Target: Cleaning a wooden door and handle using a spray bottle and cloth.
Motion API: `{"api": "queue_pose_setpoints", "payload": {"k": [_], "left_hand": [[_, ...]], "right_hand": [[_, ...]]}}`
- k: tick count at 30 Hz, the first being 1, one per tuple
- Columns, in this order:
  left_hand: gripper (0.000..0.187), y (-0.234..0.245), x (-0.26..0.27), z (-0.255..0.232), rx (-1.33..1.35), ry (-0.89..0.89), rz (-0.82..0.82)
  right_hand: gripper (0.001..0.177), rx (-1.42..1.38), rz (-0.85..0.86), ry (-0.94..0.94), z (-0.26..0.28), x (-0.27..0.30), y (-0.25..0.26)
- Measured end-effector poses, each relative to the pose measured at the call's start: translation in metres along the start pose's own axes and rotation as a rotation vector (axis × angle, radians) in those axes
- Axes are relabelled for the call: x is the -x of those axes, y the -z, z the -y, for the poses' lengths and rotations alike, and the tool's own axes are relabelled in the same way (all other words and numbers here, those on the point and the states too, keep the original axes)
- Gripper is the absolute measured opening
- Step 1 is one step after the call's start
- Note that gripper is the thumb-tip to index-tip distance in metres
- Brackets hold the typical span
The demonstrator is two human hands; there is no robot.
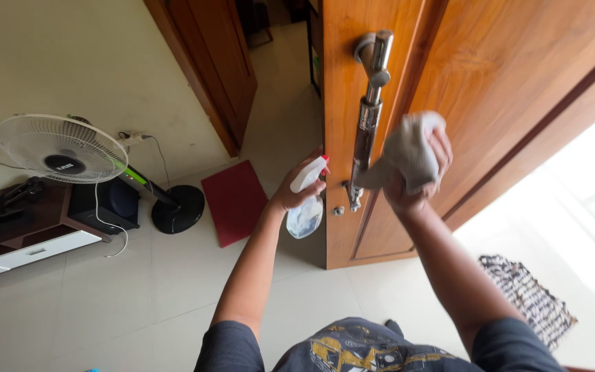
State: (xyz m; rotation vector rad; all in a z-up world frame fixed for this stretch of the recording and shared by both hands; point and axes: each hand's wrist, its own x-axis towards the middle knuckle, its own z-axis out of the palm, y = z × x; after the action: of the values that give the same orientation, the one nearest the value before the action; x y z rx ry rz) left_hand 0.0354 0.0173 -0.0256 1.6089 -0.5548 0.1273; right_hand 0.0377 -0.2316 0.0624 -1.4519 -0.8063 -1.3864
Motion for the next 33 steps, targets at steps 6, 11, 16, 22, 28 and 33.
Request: {"api": "queue_pose_setpoints", "payload": {"k": [6,11,16,22,28,33], "left_hand": [[0.065,0.014,-0.006,-0.008,0.064,0.088,0.058],[0.064,0.015,-0.003,-0.001,0.123,0.049,0.081],[0.06,0.016,0.002,0.001,-0.028,-0.002,0.048],[0.052,0.02,0.005,-0.017,-0.057,-0.059,0.039],[0.074,0.056,0.016,0.019,0.002,0.037,-0.056],[0.067,0.084,-0.028,0.037,-0.073,-0.058,0.1]], "right_hand": [[0.035,0.31,0.298,0.252,0.025,-0.048,-0.035],[0.052,0.238,0.236,0.126,-0.004,0.07,-0.027],[0.058,-0.037,0.345,-0.286,-0.006,0.192,0.016],[0.039,0.108,0.509,-0.059,0.03,0.167,0.02],[0.036,0.047,0.233,0.245,0.035,0.04,-0.064],[0.039,0.18,0.244,0.166,0.034,-0.024,-0.109]]}}
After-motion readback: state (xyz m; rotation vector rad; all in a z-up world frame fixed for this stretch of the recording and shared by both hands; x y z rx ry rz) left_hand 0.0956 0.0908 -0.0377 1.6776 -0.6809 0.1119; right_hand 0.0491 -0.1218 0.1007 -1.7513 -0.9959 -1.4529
